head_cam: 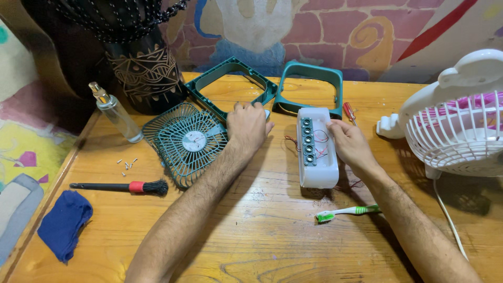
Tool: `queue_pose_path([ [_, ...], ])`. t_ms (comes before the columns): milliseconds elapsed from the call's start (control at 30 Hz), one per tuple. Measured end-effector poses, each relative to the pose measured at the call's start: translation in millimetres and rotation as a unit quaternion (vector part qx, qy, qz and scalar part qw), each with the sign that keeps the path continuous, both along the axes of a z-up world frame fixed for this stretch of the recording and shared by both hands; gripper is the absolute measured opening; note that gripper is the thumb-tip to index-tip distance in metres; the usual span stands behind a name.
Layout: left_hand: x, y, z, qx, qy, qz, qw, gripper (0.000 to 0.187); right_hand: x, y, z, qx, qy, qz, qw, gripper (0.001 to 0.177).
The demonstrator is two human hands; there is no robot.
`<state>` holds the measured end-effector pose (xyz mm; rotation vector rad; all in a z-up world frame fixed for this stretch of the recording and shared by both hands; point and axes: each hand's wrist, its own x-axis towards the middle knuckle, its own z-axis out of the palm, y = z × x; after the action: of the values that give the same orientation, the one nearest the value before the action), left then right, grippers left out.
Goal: The person assembles a small white electronic device by hand, inserting screws and tightening them with a red screwdriver. They handle the device casing, screws, and a screwdriver while working at a wooden table.
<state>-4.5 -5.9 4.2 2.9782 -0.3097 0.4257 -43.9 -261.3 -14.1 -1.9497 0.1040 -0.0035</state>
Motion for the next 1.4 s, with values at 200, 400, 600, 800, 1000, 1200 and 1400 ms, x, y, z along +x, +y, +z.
queue_pose_path([
  [200,-17,-31,1,-0.210,-0.146,-0.310,0.916,0.022,7,-13,1,0.009,0.009,0.038,0.999,0.032],
  [400,6,-68,17,-0.130,0.011,-0.340,0.931,0.023,18,-26,-6,0.056,0.050,0.074,0.994,0.031],
  [600,16,-77,26,-0.105,0.096,-0.316,0.938,0.021,20,-28,-4,0.034,0.048,0.105,0.993,0.032],
  [800,21,-77,21,-0.109,0.092,-0.352,0.925,0.015,21,-29,-5,0.031,0.051,0.119,0.991,0.033],
  [1000,21,-72,16,-0.203,0.080,-0.369,0.903,0.018,22,-31,-9,0.056,0.070,0.118,0.989,0.034],
  [1200,15,-77,9,-0.246,0.062,-0.323,0.912,0.023,24,-32,-12,0.105,0.075,0.120,0.984,0.035],
  [1400,10,-77,-3,-0.233,-0.025,-0.335,0.913,0.019,11,-23,-5,-0.046,-0.066,0.026,0.996,0.028],
])
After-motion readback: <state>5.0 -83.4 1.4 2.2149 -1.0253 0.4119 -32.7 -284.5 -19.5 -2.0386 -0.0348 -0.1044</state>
